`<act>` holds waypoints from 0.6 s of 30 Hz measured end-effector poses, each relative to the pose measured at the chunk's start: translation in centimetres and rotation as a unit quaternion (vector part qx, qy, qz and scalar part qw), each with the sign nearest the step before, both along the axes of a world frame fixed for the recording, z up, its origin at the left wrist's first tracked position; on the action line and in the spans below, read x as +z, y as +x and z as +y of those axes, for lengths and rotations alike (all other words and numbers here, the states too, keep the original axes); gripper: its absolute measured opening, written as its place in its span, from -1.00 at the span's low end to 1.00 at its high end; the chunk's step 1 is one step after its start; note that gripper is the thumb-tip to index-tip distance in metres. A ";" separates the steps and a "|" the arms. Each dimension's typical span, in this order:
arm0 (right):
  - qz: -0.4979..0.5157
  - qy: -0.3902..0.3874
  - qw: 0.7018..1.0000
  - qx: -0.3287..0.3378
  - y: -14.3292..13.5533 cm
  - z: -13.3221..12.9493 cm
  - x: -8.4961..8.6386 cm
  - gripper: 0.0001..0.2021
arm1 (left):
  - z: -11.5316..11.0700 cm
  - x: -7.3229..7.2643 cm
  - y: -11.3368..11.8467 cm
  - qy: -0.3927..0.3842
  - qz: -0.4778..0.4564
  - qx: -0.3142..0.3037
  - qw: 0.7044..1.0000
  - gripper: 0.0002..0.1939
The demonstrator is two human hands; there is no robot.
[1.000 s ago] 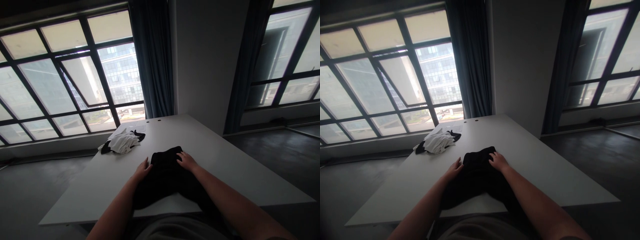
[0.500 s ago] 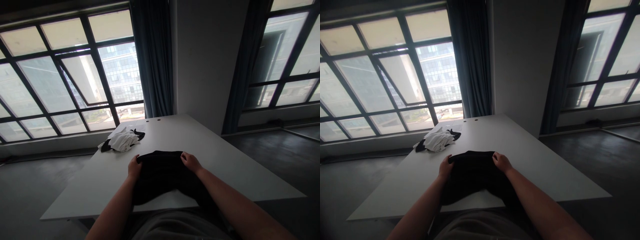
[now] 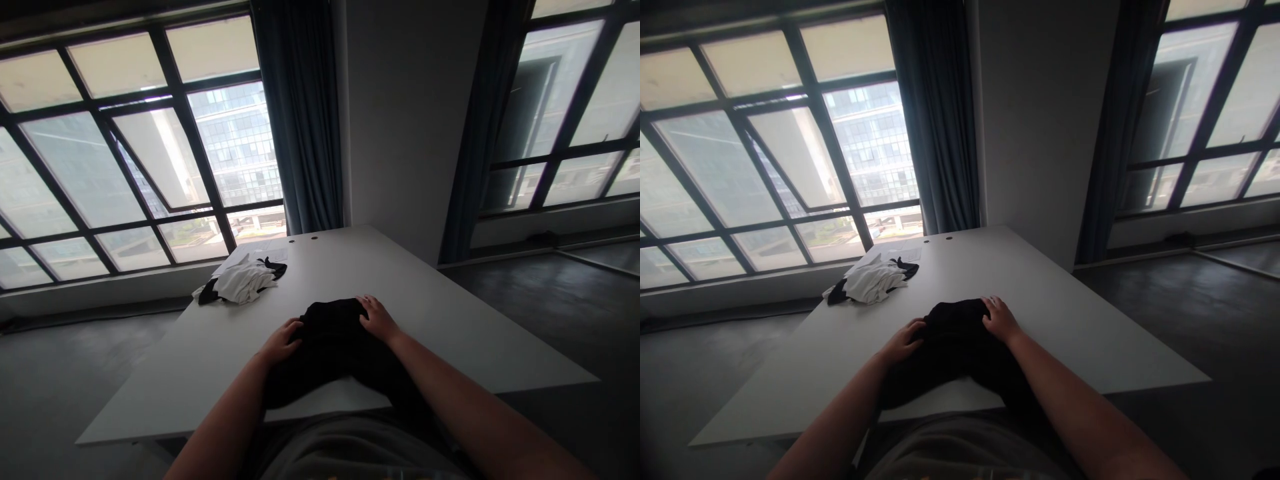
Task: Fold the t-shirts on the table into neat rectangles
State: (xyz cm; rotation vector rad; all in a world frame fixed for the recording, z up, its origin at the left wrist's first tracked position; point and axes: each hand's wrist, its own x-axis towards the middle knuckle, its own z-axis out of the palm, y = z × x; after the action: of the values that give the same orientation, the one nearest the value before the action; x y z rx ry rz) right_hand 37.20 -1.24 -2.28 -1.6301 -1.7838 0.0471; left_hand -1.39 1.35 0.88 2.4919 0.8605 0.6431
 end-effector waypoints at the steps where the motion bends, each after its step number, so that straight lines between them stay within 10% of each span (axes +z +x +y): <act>1: -0.002 -0.016 1.000 0.004 0.1 0.3 -0.3 -0.31 | -0.2 0.1 0.2 0.008 0.008 -0.003 1.000 -0.39; 8: 0.058 -0.040 0.995 0.075 0.7 0.5 -0.8 -0.24 | -1.1 0.6 0.9 0.053 0.058 0.100 0.992 -0.24; 18: 0.081 0.035 0.993 -0.077 3.1 -0.3 -0.2 -0.70 | 0.0 0.7 -0.5 0.074 -0.030 0.390 0.917 -0.59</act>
State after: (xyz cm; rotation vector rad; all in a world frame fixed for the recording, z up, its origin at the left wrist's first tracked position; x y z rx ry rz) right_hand 40.26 -1.57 -2.45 -1.6599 -1.5187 0.0448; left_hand -1.89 1.36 1.54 2.1695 1.8622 1.0526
